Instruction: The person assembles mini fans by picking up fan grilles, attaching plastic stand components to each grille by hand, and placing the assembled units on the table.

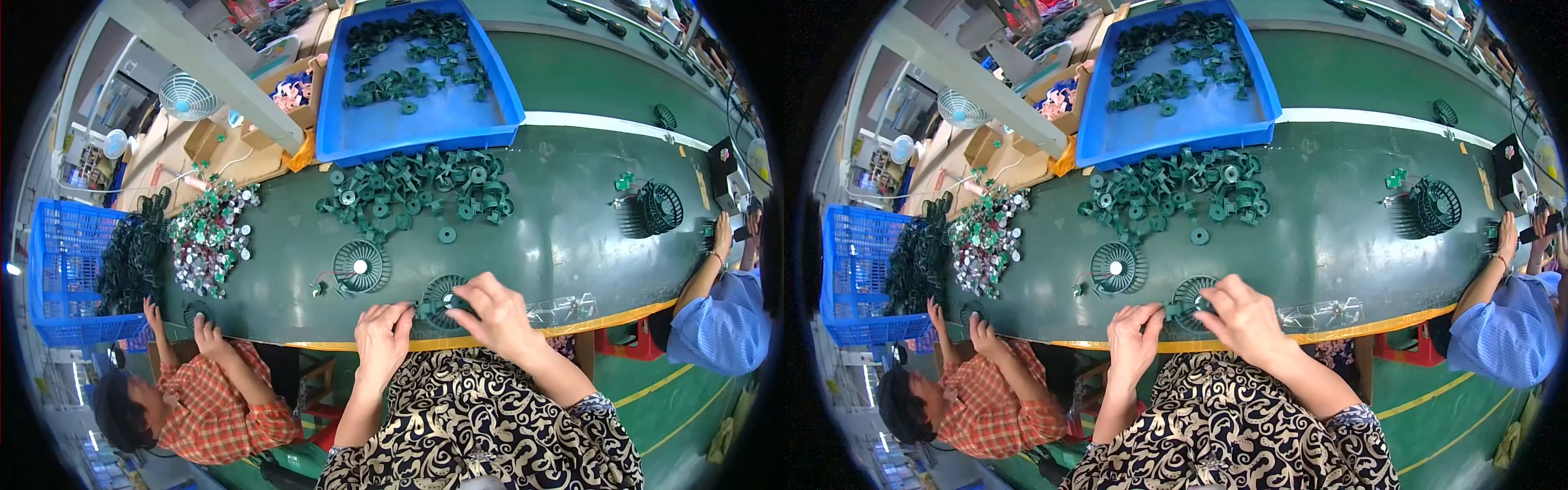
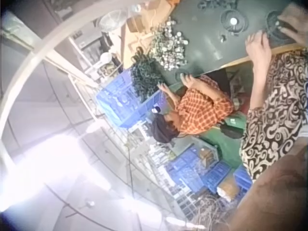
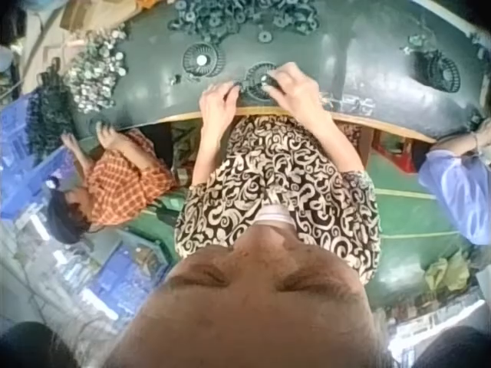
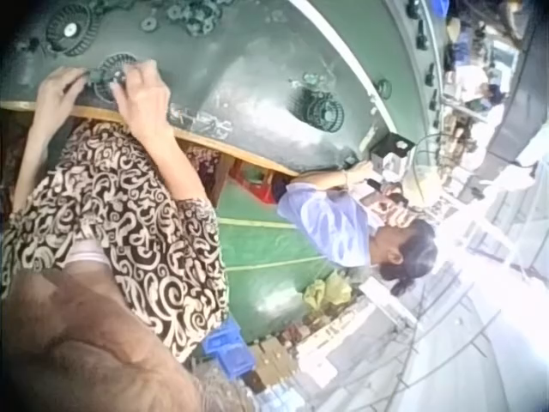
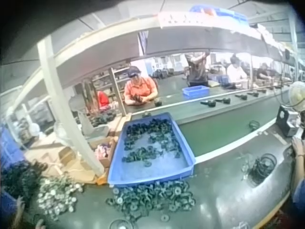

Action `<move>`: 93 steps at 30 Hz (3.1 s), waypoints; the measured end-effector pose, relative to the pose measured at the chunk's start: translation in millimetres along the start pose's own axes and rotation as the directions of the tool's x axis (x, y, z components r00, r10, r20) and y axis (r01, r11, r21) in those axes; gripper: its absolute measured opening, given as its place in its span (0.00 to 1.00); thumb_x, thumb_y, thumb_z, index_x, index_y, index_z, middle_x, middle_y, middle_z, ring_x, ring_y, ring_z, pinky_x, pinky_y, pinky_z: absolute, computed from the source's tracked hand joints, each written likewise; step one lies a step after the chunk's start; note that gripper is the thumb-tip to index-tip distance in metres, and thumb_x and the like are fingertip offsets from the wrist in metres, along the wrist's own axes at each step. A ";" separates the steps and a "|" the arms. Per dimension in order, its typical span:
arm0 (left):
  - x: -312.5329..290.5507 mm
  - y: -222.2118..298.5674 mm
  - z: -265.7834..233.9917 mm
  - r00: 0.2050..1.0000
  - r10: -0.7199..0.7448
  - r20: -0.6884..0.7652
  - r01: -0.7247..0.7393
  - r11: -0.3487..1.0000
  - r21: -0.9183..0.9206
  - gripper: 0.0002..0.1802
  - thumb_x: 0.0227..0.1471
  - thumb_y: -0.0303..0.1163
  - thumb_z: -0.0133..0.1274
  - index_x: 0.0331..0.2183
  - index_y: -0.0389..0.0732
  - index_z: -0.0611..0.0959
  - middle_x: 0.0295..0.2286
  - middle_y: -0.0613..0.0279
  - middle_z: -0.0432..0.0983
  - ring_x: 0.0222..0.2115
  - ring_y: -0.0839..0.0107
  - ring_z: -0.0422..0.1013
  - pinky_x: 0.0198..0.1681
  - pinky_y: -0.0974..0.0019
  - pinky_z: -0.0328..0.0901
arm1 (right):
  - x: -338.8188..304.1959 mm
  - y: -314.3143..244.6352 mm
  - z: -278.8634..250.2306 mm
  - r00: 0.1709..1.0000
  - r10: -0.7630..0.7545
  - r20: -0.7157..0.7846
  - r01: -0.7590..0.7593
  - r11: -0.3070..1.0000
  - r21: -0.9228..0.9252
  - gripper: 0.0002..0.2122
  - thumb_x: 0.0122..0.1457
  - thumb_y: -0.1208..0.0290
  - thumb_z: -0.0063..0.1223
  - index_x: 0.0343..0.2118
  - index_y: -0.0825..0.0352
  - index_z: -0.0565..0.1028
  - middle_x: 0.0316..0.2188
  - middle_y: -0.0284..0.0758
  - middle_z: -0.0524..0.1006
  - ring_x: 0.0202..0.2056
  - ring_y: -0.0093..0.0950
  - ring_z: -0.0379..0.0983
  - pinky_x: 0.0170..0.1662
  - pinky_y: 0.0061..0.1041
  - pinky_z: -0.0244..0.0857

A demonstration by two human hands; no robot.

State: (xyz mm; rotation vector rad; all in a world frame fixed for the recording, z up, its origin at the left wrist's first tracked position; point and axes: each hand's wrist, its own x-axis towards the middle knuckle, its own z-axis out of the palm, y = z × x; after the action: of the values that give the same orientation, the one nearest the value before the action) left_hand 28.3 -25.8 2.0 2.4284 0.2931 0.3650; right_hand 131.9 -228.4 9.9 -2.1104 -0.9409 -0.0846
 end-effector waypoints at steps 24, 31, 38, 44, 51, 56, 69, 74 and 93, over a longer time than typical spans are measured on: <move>10.8 5.1 30.3 0.992 -0.110 0.066 0.111 0.994 -0.020 0.28 0.57 0.36 0.61 0.54 0.32 0.73 0.19 0.61 0.72 0.24 0.55 0.73 0.36 0.51 0.66 | 14.1 -6.1 22.8 0.937 0.053 0.344 0.093 0.914 -0.395 0.08 0.46 0.76 0.58 0.30 0.71 0.79 0.34 0.41 0.75 0.35 0.35 0.78 0.32 0.31 0.77; 8.5 -12.8 32.4 0.983 -0.184 0.009 0.183 0.968 -0.169 0.16 0.55 0.34 0.64 0.44 0.38 0.82 0.15 0.61 0.71 0.16 0.68 0.69 0.22 0.60 0.65 | -3.6 5.3 16.6 0.941 -0.085 0.327 0.091 0.996 -0.003 0.27 0.54 0.51 0.65 0.52 0.65 0.78 0.51 0.43 0.72 0.51 0.40 0.72 0.48 0.38 0.73; 14.4 -5.7 -1.0 0.995 0.041 -0.087 -0.041 0.999 0.002 0.26 0.49 0.26 0.66 0.51 0.36 0.80 0.37 0.55 0.79 0.38 0.63 0.74 0.40 0.62 0.69 | -29.6 47.2 -50.3 0.974 0.064 0.217 -0.061 0.998 -0.020 0.08 0.57 0.66 0.63 0.36 0.65 0.82 0.58 0.44 0.73 0.56 0.43 0.72 0.55 0.41 0.71; 11.9 -35.2 -14.4 0.959 0.082 -0.273 -0.011 0.968 0.249 0.19 0.48 0.25 0.64 0.45 0.36 0.83 0.39 0.51 0.80 0.43 0.51 0.73 0.46 0.53 0.68 | -23.8 128.3 -174.8 0.792 0.049 -0.609 -0.373 0.828 -0.419 0.07 0.58 0.75 0.63 0.39 0.67 0.83 0.56 0.45 0.75 0.48 0.41 0.78 0.52 0.36 0.73; -1.4 -25.0 -14.9 0.983 0.046 -0.178 -0.011 0.981 0.193 0.07 0.51 0.24 0.62 0.36 0.38 0.86 0.34 0.53 0.81 0.37 0.51 0.75 0.44 0.54 0.69 | -26.2 182.3 -238.8 0.719 0.349 -0.601 -0.693 0.424 -0.583 0.13 0.56 0.66 0.65 0.41 0.68 0.83 0.55 0.43 0.77 0.52 0.42 0.76 0.54 0.37 0.71; -11.1 -3.6 -0.7 0.984 0.146 -0.106 -0.135 0.985 0.109 0.07 0.49 0.25 0.64 0.34 0.40 0.86 0.33 0.56 0.82 0.34 0.54 0.76 0.39 0.55 0.71 | -20.9 151.5 -216.8 0.715 0.069 -0.695 -0.645 0.450 -0.618 0.12 0.61 0.67 0.61 0.44 0.67 0.80 0.52 0.42 0.77 0.52 0.44 0.75 0.52 0.38 0.71; -12.4 32.6 -18.7 0.972 0.045 0.229 -0.065 0.995 0.079 0.53 0.45 0.36 0.71 0.66 0.39 0.60 0.60 0.44 0.63 0.58 0.42 0.65 0.58 0.48 0.66 | 82.8 95.5 -42.0 0.910 0.309 -0.277 -0.362 0.917 -0.167 0.14 0.55 0.65 0.69 0.40 0.70 0.83 0.32 0.41 0.83 0.29 0.36 0.81 0.36 0.33 0.74; -10.2 13.9 -18.0 0.959 -0.109 0.262 0.064 0.983 0.173 0.44 0.45 0.34 0.69 0.61 0.38 0.68 0.50 0.47 0.72 0.50 0.45 0.70 0.50 0.48 0.69 | 94.7 105.3 -31.1 0.865 0.465 -0.191 -0.480 0.877 -0.038 0.17 0.55 0.69 0.66 0.45 0.72 0.82 0.32 0.44 0.85 0.32 0.35 0.83 0.39 0.32 0.76; -0.4 -1.2 -15.6 0.998 -0.041 0.038 0.040 0.999 0.032 0.08 0.53 0.30 0.64 0.36 0.38 0.88 0.28 0.55 0.82 0.30 0.54 0.75 0.35 0.55 0.70 | 4.7 104.4 -51.8 0.913 0.202 -0.354 -0.342 0.851 -0.398 0.18 0.58 0.77 0.61 0.53 0.62 0.78 0.43 0.43 0.75 0.35 0.36 0.75 0.40 0.33 0.71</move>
State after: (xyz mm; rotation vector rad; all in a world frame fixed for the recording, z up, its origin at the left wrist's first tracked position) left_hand 22.7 -16.0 12.8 2.4533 0.3326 0.2977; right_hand 215.7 -303.3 -21.3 -2.5469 -0.4509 -0.5090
